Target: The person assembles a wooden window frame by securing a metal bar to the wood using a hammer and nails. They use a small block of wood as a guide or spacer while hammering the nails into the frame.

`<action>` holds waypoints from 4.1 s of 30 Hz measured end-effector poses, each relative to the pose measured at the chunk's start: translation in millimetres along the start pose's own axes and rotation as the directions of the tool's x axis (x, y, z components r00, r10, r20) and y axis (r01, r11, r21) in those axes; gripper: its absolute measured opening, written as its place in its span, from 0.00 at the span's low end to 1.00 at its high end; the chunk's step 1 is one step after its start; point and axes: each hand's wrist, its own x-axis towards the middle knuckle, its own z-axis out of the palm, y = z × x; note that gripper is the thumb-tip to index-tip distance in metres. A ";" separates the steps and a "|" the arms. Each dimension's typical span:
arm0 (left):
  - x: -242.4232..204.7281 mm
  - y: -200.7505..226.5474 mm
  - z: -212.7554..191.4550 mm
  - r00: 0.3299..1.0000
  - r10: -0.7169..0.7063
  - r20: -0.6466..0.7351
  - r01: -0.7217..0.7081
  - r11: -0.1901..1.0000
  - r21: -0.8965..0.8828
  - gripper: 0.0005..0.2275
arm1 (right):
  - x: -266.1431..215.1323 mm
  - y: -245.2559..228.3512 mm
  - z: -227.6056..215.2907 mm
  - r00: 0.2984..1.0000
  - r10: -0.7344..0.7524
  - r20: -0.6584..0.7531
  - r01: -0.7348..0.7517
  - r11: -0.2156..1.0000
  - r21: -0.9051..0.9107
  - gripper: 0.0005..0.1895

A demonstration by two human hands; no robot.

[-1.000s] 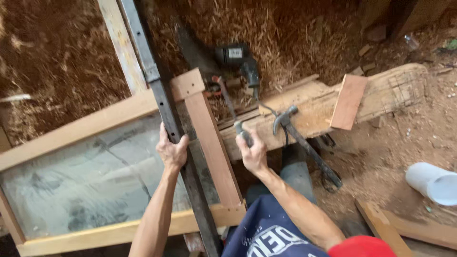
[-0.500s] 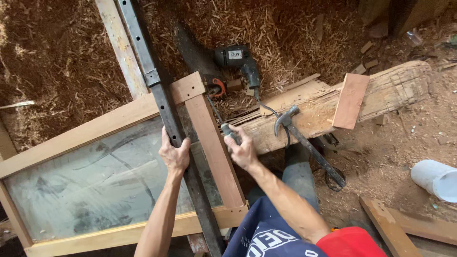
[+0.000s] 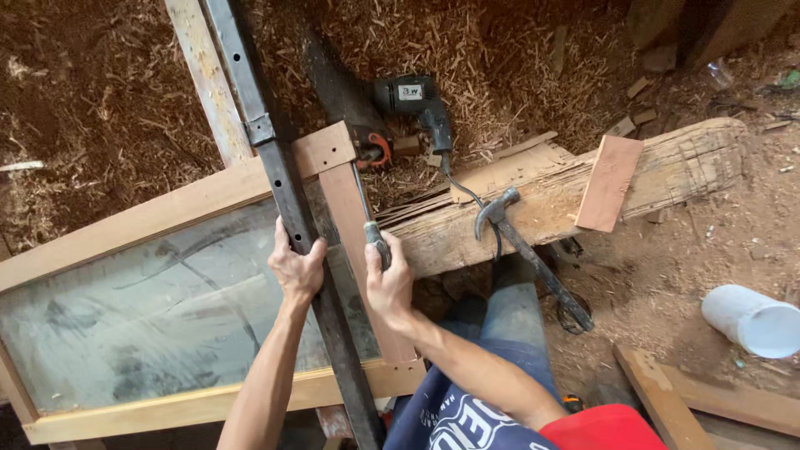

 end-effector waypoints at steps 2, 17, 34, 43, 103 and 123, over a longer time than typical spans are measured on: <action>-0.7 2.1 0.8 1.000 -0.029 -0.001 0.029 1.000 0.006 0.31 | 12.2 0.9 -16.1 0.993 0.008 0.121 0.006 0.994 -0.114 0.23; 0.0 5.6 -2.6 0.999 -0.040 0.012 0.041 0.999 -0.007 0.32 | 33.7 29.2 -64.4 0.966 -0.244 -0.085 0.243 0.970 -0.024 0.17; -3.2 7.5 -2.2 0.993 -0.116 0.034 0.118 0.992 -0.045 0.30 | 52.6 32.3 -59.0 0.982 -0.126 0.144 0.164 0.942 -0.293 0.22; 0.4 7.3 -1.6 1.000 -0.028 0.006 0.028 0.999 -0.028 0.31 | 48.7 27.6 -74.3 0.952 0.081 0.294 -0.097 0.994 0.042 0.26; 0.2 -4.8 2.9 0.998 -0.068 -0.011 0.069 0.994 0.080 0.34 | 253.7 -14.5 -4.1 0.716 -0.498 0.490 0.625 0.770 -0.130 0.11; -0.4 5.6 -0.1 0.999 0.013 -0.048 -0.011 0.999 0.032 0.32 | 20.8 -15.9 -106.4 0.901 0.188 0.391 -0.225 0.973 0.050 0.26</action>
